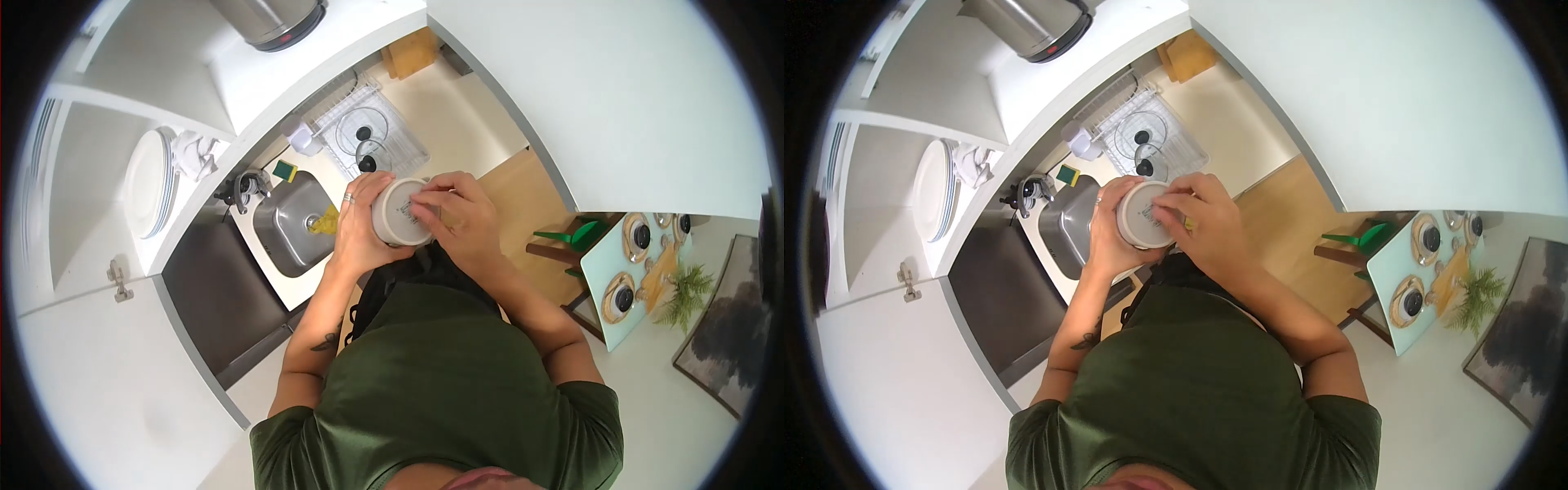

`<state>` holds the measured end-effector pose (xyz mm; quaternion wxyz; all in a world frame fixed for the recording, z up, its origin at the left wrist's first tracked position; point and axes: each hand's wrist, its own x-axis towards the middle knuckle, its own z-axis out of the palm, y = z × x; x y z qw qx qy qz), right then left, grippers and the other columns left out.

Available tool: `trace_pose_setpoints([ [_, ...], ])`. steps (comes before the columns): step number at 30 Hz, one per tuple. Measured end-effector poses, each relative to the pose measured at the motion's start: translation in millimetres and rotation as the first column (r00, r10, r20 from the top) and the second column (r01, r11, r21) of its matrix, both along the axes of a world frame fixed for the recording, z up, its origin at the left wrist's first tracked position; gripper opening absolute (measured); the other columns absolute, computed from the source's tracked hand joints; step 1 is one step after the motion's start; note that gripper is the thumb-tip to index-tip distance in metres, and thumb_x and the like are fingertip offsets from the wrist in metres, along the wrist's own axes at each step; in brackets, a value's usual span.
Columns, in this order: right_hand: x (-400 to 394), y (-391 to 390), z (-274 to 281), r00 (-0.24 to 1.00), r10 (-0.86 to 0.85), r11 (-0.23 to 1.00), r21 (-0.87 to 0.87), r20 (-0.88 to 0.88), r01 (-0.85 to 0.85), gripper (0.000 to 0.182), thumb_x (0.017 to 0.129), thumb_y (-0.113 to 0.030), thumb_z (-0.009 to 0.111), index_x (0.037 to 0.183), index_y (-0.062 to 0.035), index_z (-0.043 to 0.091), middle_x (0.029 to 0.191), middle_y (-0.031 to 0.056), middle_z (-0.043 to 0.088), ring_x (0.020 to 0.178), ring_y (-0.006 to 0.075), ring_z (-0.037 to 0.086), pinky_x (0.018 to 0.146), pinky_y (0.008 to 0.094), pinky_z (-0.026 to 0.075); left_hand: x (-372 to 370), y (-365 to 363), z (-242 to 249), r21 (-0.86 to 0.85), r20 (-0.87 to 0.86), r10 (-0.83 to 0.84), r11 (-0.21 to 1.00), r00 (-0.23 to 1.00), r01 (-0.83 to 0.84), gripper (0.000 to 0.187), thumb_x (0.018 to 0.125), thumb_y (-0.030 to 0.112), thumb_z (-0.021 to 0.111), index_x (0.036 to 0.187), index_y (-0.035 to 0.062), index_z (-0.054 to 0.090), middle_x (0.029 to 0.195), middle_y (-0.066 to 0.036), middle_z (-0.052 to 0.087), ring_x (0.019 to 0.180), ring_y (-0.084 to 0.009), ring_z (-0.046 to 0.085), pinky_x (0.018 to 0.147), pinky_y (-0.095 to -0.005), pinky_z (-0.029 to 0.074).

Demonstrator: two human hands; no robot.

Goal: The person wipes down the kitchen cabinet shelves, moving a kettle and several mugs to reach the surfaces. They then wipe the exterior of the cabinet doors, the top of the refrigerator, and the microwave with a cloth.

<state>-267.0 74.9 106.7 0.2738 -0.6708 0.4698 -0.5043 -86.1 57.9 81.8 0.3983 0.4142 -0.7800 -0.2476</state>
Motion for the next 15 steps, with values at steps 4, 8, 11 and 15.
trace_pose_setpoints([
  [4, 14.9, -5.9, 1.2, 0.995, -0.013, 0.995, -0.102, -0.094, 0.003, 0.010, 0.078, -0.006, 0.067, 0.085, -0.0012, 0.061, 0.098, 0.0110, 0.055, 0.087, 0.0267, 0.055, 0.074, 0.0355, 0.046, 5.6, 4.5, 5.2, -0.037, 0.032, 0.079, 0.996, 0.996, -0.078, 0.096, 0.038, 0.011, 0.084, 0.124, 0.0084, 0.040, 0.119, -0.016, 0.053, 0.111, -0.0390, 0.050, 0.095, -0.0469, 0.042],
  [8, 18.6, -6.9, 7.4, 0.966, 0.162, 0.972, -0.135, -0.202, -0.191, 0.006, 0.083, -0.005, 0.060, 0.085, 0.0002, 0.057, 0.100, 0.0133, 0.053, 0.090, 0.0278, 0.054, 0.079, 0.0364, 0.044, 20.3, 8.9, 5.6, -0.074, -0.036, 0.176, 0.981, 0.984, -0.179, 0.092, 0.040, 0.011, 0.084, 0.122, 0.0070, 0.042, 0.116, -0.016, 0.055, 0.108, -0.0385, 0.052, 0.093, -0.0459, 0.043],
  [11, -9.4, -0.8, -5.3, 0.975, 0.152, 0.975, 0.140, 0.163, -0.175, 0.005, 0.086, -0.004, 0.054, 0.089, -0.0005, 0.056, 0.104, 0.0164, 0.052, 0.095, 0.0296, 0.052, 0.084, 0.0368, 0.042, 45.1, 13.9, 5.3, -0.059, -0.004, 0.315, 0.947, 0.949, -0.315, 0.094, 0.045, 0.016, 0.087, 0.125, 0.0060, 0.038, 0.119, -0.017, 0.055, 0.110, -0.0339, 0.055, 0.092, -0.0408, 0.046],
  [15, -62.6, -16.3, -67.6, 0.935, 0.177, 0.967, 0.229, -0.307, -0.108, 0.028, 0.083, -0.002, 0.055, 0.110, -0.0008, 0.054, 0.111, 0.0183, 0.050, 0.102, 0.0340, 0.051, 0.089, 0.0399, 0.041, 79.3, 27.4, 3.4, -0.027, -0.049, 0.478, 0.877, 0.877, -0.480, 0.096, 0.046, 0.019, 0.087, 0.126, 0.0043, 0.036, 0.122, -0.018, 0.053, 0.113, -0.0303, 0.055, 0.096, -0.0385, 0.044],
])
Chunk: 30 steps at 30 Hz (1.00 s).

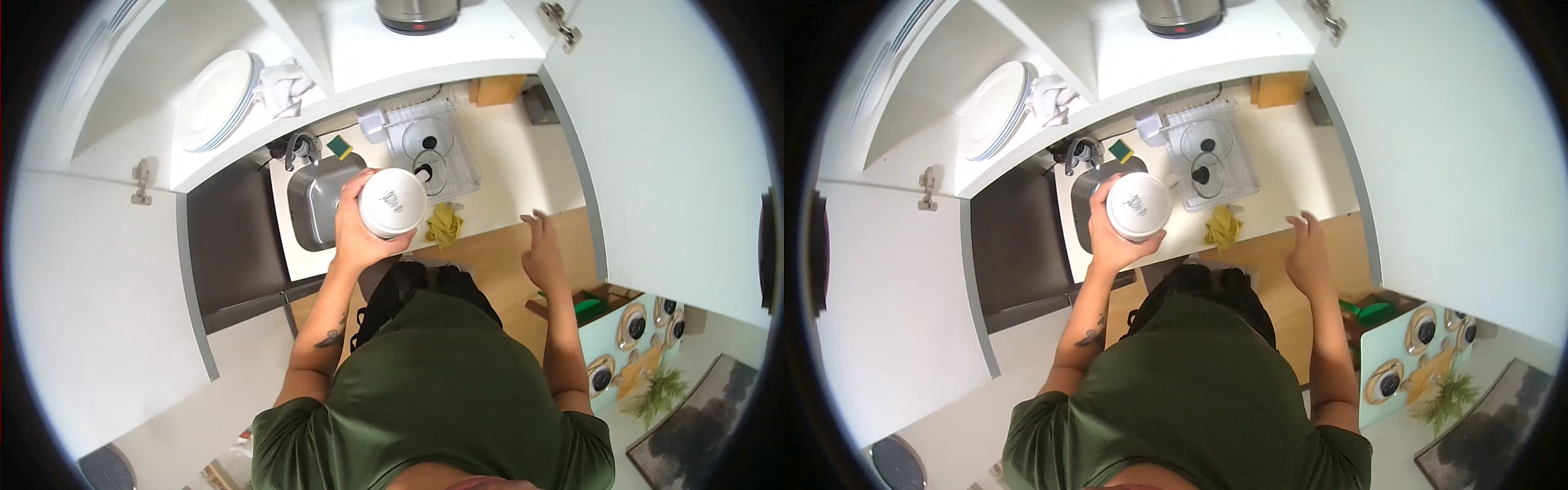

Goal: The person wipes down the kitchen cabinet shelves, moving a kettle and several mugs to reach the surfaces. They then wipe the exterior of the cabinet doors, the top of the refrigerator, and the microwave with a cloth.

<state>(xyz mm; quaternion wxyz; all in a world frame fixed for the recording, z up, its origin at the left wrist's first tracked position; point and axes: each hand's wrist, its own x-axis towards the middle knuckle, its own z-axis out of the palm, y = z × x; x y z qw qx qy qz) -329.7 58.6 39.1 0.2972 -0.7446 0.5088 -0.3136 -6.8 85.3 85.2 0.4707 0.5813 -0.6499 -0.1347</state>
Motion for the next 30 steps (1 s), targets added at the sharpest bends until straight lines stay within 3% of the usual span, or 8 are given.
trace_pose_setpoints([
  [3, 10.3, -13.2, -34.8, 0.903, 0.132, 0.991, 0.083, -0.410, -0.107, 0.051, 0.078, -0.002, 0.057, 0.128, -0.0022, 0.044, 0.117, 0.0208, 0.048, 0.110, 0.0375, 0.048, 0.095, 0.0429, 0.040, 23.5, 10.3, 1.5, -0.027, -0.089, 0.075, 0.997, 0.993, -0.077, 0.096, 0.048, 0.021, 0.087, 0.126, 0.0022, 0.035, 0.123, -0.018, 0.051, 0.112, -0.0274, 0.054, 0.098, -0.0375, 0.042],
  [7, 156.0, -68.0, 41.4, 0.870, 0.493, 0.866, 0.085, 0.016, -0.493, 0.061, 0.076, -0.002, 0.059, 0.134, -0.0040, 0.039, 0.126, 0.0230, 0.044, 0.121, 0.0387, 0.043, 0.100, 0.0417, 0.037, 52.6, 24.9, 5.2, -0.226, -0.245, 0.100, 0.961, 0.964, -0.157, 0.095, 0.048, 0.020, 0.087, 0.126, 0.0043, 0.035, 0.118, -0.018, 0.055, 0.109, -0.0280, 0.056, 0.095, -0.0380, 0.044],
  [10, 281.8, -109.8, 71.3, 0.815, 0.575, 0.766, -0.396, 0.071, -0.506, 0.060, 0.080, -0.007, 0.059, 0.136, -0.0019, 0.037, 0.131, 0.0213, 0.043, 0.124, 0.0364, 0.041, 0.104, 0.0393, 0.035, 66.8, 41.1, 14.8, -0.291, -0.316, 0.101, 0.936, 0.944, -0.197, 0.094, 0.047, 0.016, 0.087, 0.125, 0.0047, 0.036, 0.119, -0.019, 0.053, 0.112, -0.0288, 0.054, 0.096, -0.0390, 0.043],
  [15, 437.3, -197.0, 63.1, 0.926, 0.237, 0.760, -0.538, -0.293, -0.364, 0.075, 0.071, -0.032, 0.070, 0.131, 0.0050, 0.041, 0.138, 0.0275, 0.036, 0.128, 0.0410, 0.037, 0.103, 0.0477, 0.036, 80.2, 71.7, 13.9, -0.284, -0.298, 0.239, 0.902, 0.924, -0.324, 0.093, 0.046, 0.015, 0.087, 0.124, 0.0043, 0.037, 0.119, -0.019, 0.053, 0.111, -0.0286, 0.054, 0.095, -0.0386, 0.044],
  [17, 439.7, -195.7, 82.3, 0.858, 0.261, 0.906, -0.196, -0.441, -0.376, 0.070, 0.069, -0.030, 0.071, 0.129, -0.0029, 0.047, 0.138, 0.0238, 0.040, 0.127, 0.0412, 0.039, 0.098, 0.0468, 0.041, 82.2, 82.1, 9.9, -0.252, -0.273, 0.274, 0.905, 0.922, -0.344, 0.095, 0.046, 0.014, 0.085, 0.126, 0.0043, 0.033, 0.122, -0.020, 0.050, 0.115, -0.0295, 0.050, 0.099, -0.0420, 0.040],
  [21, 425.1, -191.3, 89.3, 0.850, 0.273, 0.904, -0.181, -0.451, -0.386, 0.059, 0.067, -0.028, 0.071, 0.121, -0.0108, 0.056, 0.128, 0.0166, 0.053, 0.119, 0.0363, 0.049, 0.093, 0.0427, 0.046, 87.8, 98.4, 9.5, -0.127, -0.336, 0.401, 0.877, 0.852, -0.463, 0.096, 0.044, 0.013, 0.085, 0.125, 0.0047, 0.035, 0.120, -0.017, 0.054, 0.111, -0.0269, 0.054, 0.098, -0.0391, 0.042],
  [23, 384.2, -161.7, 119.7, 0.800, 0.599, 0.800, 0.022, 0.025, -0.600, 0.047, 0.065, -0.019, 0.070, 0.112, -0.0127, 0.062, 0.112, 0.0111, 0.062, 0.107, 0.0310, 0.058, 0.089, 0.0374, 0.048, 90.9, 100.4, 9.4, -0.087, -0.359, 0.425, 0.871, 0.831, -0.484, 0.096, 0.044, 0.013, 0.085, 0.127, 0.0049, 0.036, 0.120, -0.016, 0.054, 0.110, -0.0254, 0.056, 0.097, -0.0375, 0.044],
  [30, 295.7, -44.9, 143.9, 0.567, 0.822, 0.529, -0.300, -0.051, -0.794, 0.040, 0.058, -0.003, 0.064, 0.098, -0.0119, 0.063, 0.103, 0.0060, 0.059, 0.100, 0.0298, 0.052, 0.087, 0.0378, 0.044, 85.4, 64.1, -3.6, 0.132, -0.337, 0.386, 0.923, 0.859, -0.363, 0.088, 0.051, 0.020, 0.086, 0.127, 0.0039, 0.043, 0.117, -0.016, 0.057, 0.106, -0.0340, 0.057, 0.089, -0.0391, 0.046],
])
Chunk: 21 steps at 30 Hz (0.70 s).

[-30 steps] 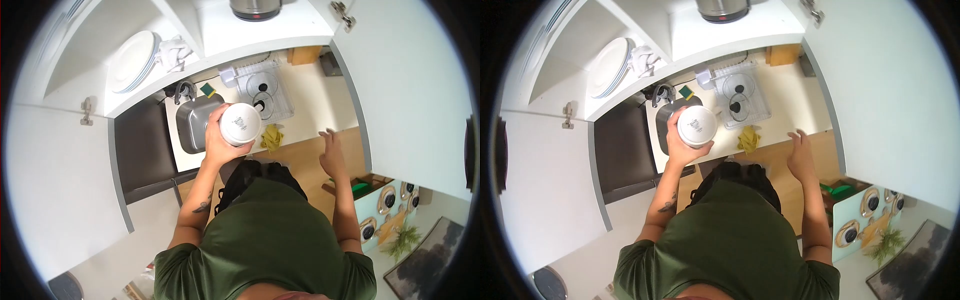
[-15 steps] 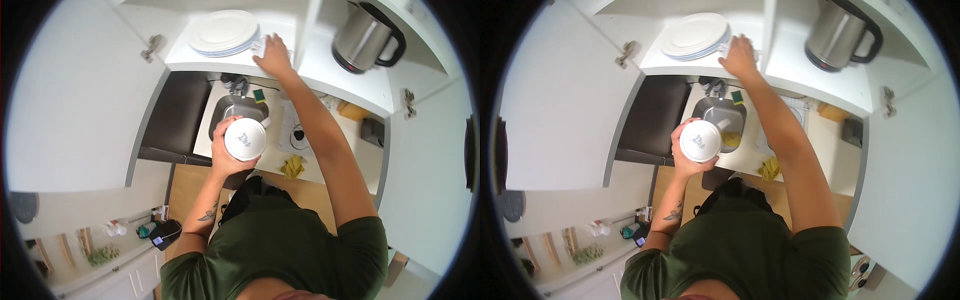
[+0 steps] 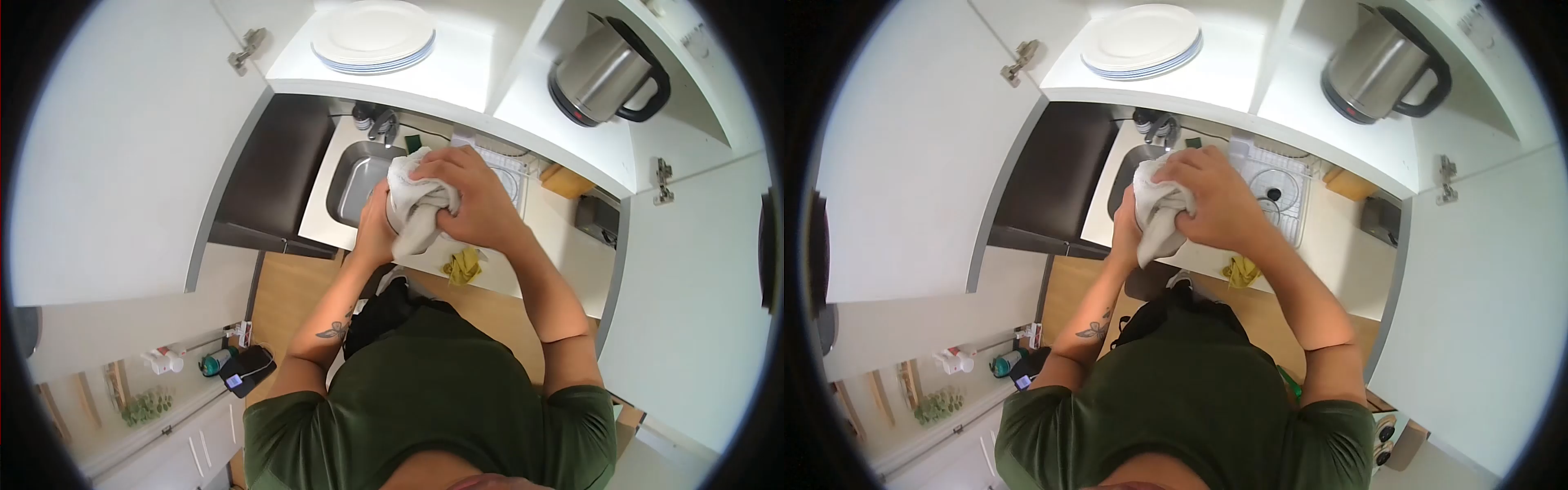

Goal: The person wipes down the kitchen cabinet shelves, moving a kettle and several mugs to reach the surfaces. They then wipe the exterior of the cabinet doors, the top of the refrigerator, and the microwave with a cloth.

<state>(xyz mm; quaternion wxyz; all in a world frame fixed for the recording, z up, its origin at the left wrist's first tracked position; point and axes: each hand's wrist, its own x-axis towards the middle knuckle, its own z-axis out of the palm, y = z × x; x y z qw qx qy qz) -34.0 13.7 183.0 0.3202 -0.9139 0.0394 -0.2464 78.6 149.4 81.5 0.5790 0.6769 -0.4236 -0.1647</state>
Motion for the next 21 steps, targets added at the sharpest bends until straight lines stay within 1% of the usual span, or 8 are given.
trace_pose_setpoints([
  [4, -22.4, 9.3, 11.2, 1.000, 0.022, 0.988, -0.151, 0.000, -0.022, 0.038, 0.052, 0.002, 0.063, 0.088, -0.0102, 0.061, 0.100, 0.0035, 0.060, 0.097, 0.0297, 0.052, 0.086, 0.0380, 0.045, -10.3, -18.3, -3.2, -0.159, -0.078, -0.258, 0.957, 0.963, 0.244, 0.085, 0.052, 0.022, 0.087, 0.125, 0.0041, 0.046, 0.116, -0.015, 0.057, 0.105, -0.0321, 0.058, 0.087, -0.0391, 0.047],
  [7, -51.4, -0.9, 23.8, 0.987, 0.110, 0.988, -0.097, -0.120, -0.122, 0.036, 0.051, 0.003, 0.061, 0.085, -0.0100, 0.062, 0.095, 0.0028, 0.061, 0.094, 0.0294, 0.053, 0.084, 0.0372, 0.046, -25.2, -35.0, 2.5, -0.278, 0.057, -0.216, 0.934, 0.975, 0.223, 0.085, 0.051, 0.022, 0.086, 0.124, 0.0046, 0.046, 0.114, -0.014, 0.057, 0.104, -0.0308, 0.058, 0.086, -0.0389, 0.047],
  [8, -62.0, -6.4, 28.1, 0.988, 0.096, 0.989, -0.104, -0.122, -0.109, 0.036, 0.051, 0.003, 0.061, 0.085, -0.0100, 0.062, 0.095, 0.0028, 0.061, 0.094, 0.0294, 0.053, 0.084, 0.0372, 0.046, -25.6, -34.5, 9.6, -0.164, 0.187, -0.237, 0.949, 0.953, 0.268, 0.084, 0.057, 0.023, 0.085, 0.128, 0.0035, 0.043, 0.119, -0.013, 0.055, 0.110, -0.0249, 0.056, 0.094, -0.0366, 0.044],
  [11, -98.6, -24.9, 41.6, 0.944, 0.095, 0.988, -0.088, -0.316, -0.129, 0.031, 0.051, 0.000, 0.067, 0.081, -0.0103, 0.062, 0.084, 0.0042, 0.059, 0.089, 0.0290, 0.053, 0.079, 0.0357, 0.045, -26.5, -42.2, 9.1, -0.143, 0.205, -0.290, 0.936, 0.935, 0.321, 0.087, 0.053, 0.021, 0.085, 0.127, 0.0040, 0.043, 0.118, -0.013, 0.056, 0.109, -0.0262, 0.057, 0.093, -0.0373, 0.045],
  [12, -109.7, -32.1, 46.7, 0.935, -0.086, 0.972, -0.235, -0.344, 0.003, 0.032, 0.051, 0.000, 0.067, 0.081, -0.0106, 0.063, 0.081, 0.0046, 0.059, 0.088, 0.0289, 0.054, 0.079, 0.0354, 0.046, -27.5, -44.5, 9.2, -0.153, 0.189, -0.291, 0.935, 0.938, 0.321, 0.089, 0.051, 0.021, 0.085, 0.127, 0.0042, 0.043, 0.118, -0.013, 0.056, 0.109, -0.0257, 0.056, 0.093, -0.0372, 0.044],
  [13, -115.8, -36.3, 51.1, 0.902, -0.265, 0.916, -0.382, -0.342, 0.124, 0.032, 0.051, 0.001, 0.067, 0.081, -0.0109, 0.064, 0.079, 0.0050, 0.060, 0.087, 0.0287, 0.055, 0.078, 0.0351, 0.046, -28.1, -46.7, 10.5, -0.158, 0.188, -0.296, 0.932, 0.936, 0.326, 0.089, 0.051, 0.021, 0.085, 0.127, 0.0042, 0.043, 0.118, -0.013, 0.056, 0.109, -0.0257, 0.056, 0.093, -0.0372, 0.044],
  [16, -120.0, -35.9, 59.9, 0.935, -0.334, 0.911, -0.295, -0.116, 0.289, 0.036, 0.052, 0.001, 0.067, 0.085, -0.0122, 0.065, 0.089, 0.0045, 0.062, 0.090, 0.0293, 0.055, 0.082, 0.0364, 0.047, -30.4, -53.6, 23.1, -0.170, 0.211, -0.327, 0.916, 0.921, 0.364, 0.089, 0.052, 0.021, 0.085, 0.127, 0.0037, 0.042, 0.118, -0.013, 0.055, 0.109, -0.0253, 0.055, 0.093, -0.0369, 0.044],
  [21, -94.2, -9.1, 46.9, 0.977, -0.215, 0.941, -0.268, 0.004, 0.208, 0.042, 0.049, 0.004, 0.063, 0.089, -0.0110, 0.064, 0.100, 0.0038, 0.063, 0.092, 0.0299, 0.055, 0.081, 0.0375, 0.048, -44.2, -69.3, 29.8, -0.252, 0.224, -0.290, 0.905, 0.930, 0.343, 0.088, 0.047, 0.022, 0.088, 0.123, 0.0072, 0.046, 0.117, -0.014, 0.055, 0.109, -0.0337, 0.053, 0.092, -0.0416, 0.043],
])
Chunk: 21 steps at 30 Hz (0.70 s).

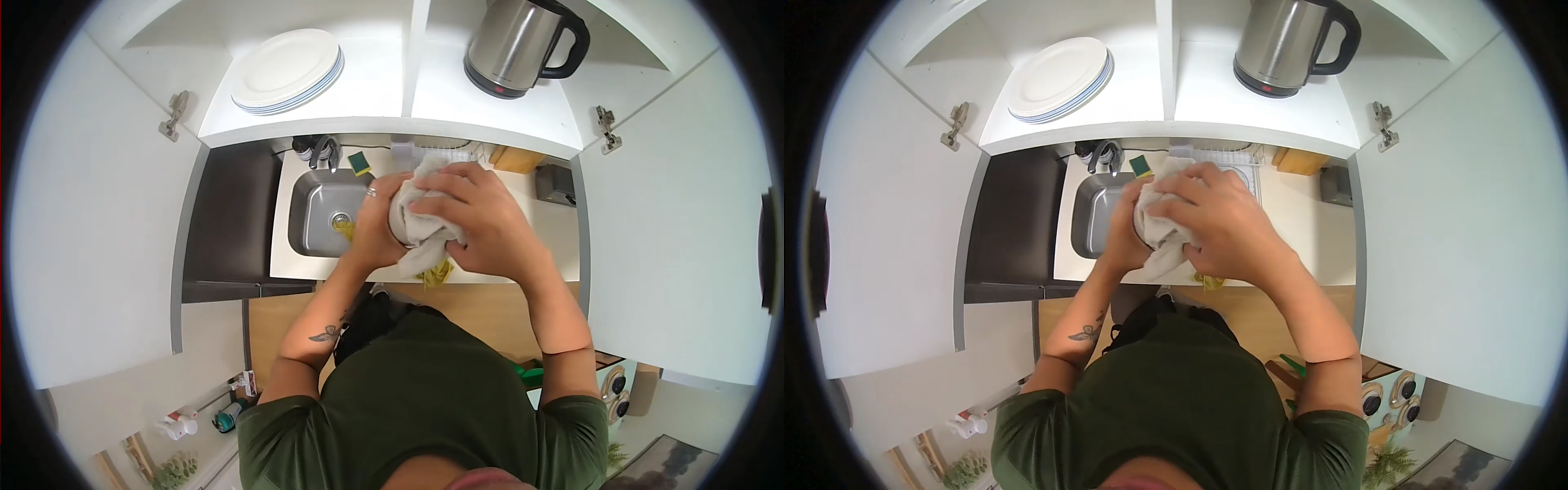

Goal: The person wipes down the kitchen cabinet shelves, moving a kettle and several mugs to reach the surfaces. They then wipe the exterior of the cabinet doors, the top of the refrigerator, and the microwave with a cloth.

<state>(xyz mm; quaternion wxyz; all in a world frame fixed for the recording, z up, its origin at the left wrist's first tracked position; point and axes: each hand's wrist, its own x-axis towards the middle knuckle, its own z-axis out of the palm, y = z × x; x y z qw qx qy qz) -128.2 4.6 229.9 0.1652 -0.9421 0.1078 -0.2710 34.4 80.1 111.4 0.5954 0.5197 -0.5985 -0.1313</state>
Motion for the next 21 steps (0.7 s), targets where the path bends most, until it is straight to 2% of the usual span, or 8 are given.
trace_pose_setpoints([
  [5, -23.2, 0.7, 7.9, 0.974, -0.093, 0.986, 0.114, -0.207, 0.119, 0.044, 0.049, 0.002, 0.064, 0.091, -0.0129, 0.064, 0.101, 0.0016, 0.062, 0.092, 0.0282, 0.055, 0.080, 0.0366, 0.049, 1.8, -19.1, 10.9, -0.109, 0.232, 0.012, 0.994, 0.973, 0.013, 0.089, 0.045, 0.021, 0.088, 0.122, 0.0074, 0.047, 0.117, -0.015, 0.055, 0.109, -0.0357, 0.051, 0.092, -0.0445, 0.043],
  [7, -30.2, 8.3, 9.0, 0.971, 0.104, 0.979, 0.194, -0.217, -0.061, 0.042, 0.049, 0.001, 0.064, 0.088, -0.0128, 0.065, 0.096, 0.0021, 0.063, 0.090, 0.0278, 0.056, 0.078, 0.0362, 0.049, -2.6, -28.1, 12.5, -0.137, 0.261, 0.000, 0.990, 0.965, 0.037, 0.089, 0.044, 0.020, 0.088, 0.122, 0.0075, 0.047, 0.116, -0.015, 0.055, 0.108, -0.0362, 0.051, 0.091, -0.0451, 0.043],
  [8, -35.0, 5.7, 11.3, 0.972, 0.093, 0.980, 0.190, -0.214, -0.052, 0.042, 0.049, 0.001, 0.064, 0.088, -0.0128, 0.065, 0.096, 0.0021, 0.063, 0.090, 0.0278, 0.056, 0.078, 0.0362, 0.049, -4.9, -31.9, 13.9, -0.118, 0.245, -0.018, 0.992, 0.969, 0.048, 0.089, 0.044, 0.020, 0.088, 0.122, 0.0074, 0.047, 0.116, -0.015, 0.056, 0.109, -0.0361, 0.051, 0.092, -0.0451, 0.043],
  [10, -50.0, -1.0, 17.8, 0.956, 0.262, 0.910, 0.364, -0.133, -0.199, 0.038, 0.048, 0.002, 0.062, 0.084, -0.0109, 0.065, 0.090, 0.0044, 0.064, 0.086, 0.0285, 0.058, 0.075, 0.0360, 0.049, -9.3, -37.5, 20.5, -0.098, 0.231, -0.044, 0.993, 0.972, 0.068, 0.089, 0.043, 0.020, 0.088, 0.122, 0.0073, 0.047, 0.116, -0.015, 0.056, 0.110, -0.0361, 0.050, 0.093, -0.0452, 0.042],
  [12, -58.8, -9.6, 24.1, 0.984, 0.173, 0.924, 0.355, -0.045, -0.146, 0.038, 0.047, 0.003, 0.061, 0.083, -0.0096, 0.066, 0.087, 0.0065, 0.065, 0.082, 0.0293, 0.059, 0.075, 0.0362, 0.049, -12.5, -42.1, 28.2, -0.097, 0.261, -0.060, 0.991, 0.963, 0.088, 0.090, 0.043, 0.020, 0.088, 0.122, 0.0071, 0.047, 0.115, -0.015, 0.056, 0.109, -0.0364, 0.051, 0.093, -0.0448, 0.043],
  [14, -62.5, -18.0, 29.4, 0.978, -0.136, 0.989, 0.076, 0.157, 0.126, 0.039, 0.047, 0.005, 0.060, 0.083, -0.0084, 0.066, 0.087, 0.0080, 0.065, 0.079, 0.0300, 0.059, 0.074, 0.0368, 0.049, -17.2, -47.8, 27.4, -0.117, 0.246, -0.074, 0.988, 0.967, 0.105, 0.090, 0.043, 0.021, 0.088, 0.121, 0.0066, 0.048, 0.115, -0.015, 0.056, 0.109, -0.0365, 0.051, 0.093, -0.0448, 0.043],
  [15, -61.6, -20.3, 25.6, 0.957, -0.258, 0.966, 0.016, 0.132, 0.258, 0.038, 0.049, 0.000, 0.066, 0.085, -0.0113, 0.065, 0.088, 0.0046, 0.064, 0.086, 0.0280, 0.056, 0.075, 0.0379, 0.049, -20.2, -50.6, 27.0, -0.135, 0.229, -0.083, 0.984, 0.970, 0.116, 0.089, 0.042, 0.021, 0.087, 0.121, 0.0062, 0.048, 0.115, -0.016, 0.056, 0.109, -0.0367, 0.052, 0.093, -0.0448, 0.043],
  [21, -37.3, -17.8, 8.3, 0.985, -0.135, 0.989, -0.048, 0.103, 0.141, 0.039, 0.051, -0.002, 0.066, 0.088, -0.0132, 0.063, 0.094, 0.0016, 0.061, 0.088, 0.0277, 0.054, 0.075, 0.0372, 0.046, -27.6, -66.9, 28.4, -0.215, 0.295, -0.055, 0.969, 0.954, 0.123, 0.087, 0.042, 0.021, 0.087, 0.119, 0.0048, 0.051, 0.117, -0.015, 0.057, 0.108, -0.0367, 0.053, 0.094, -0.0447, 0.043],
])
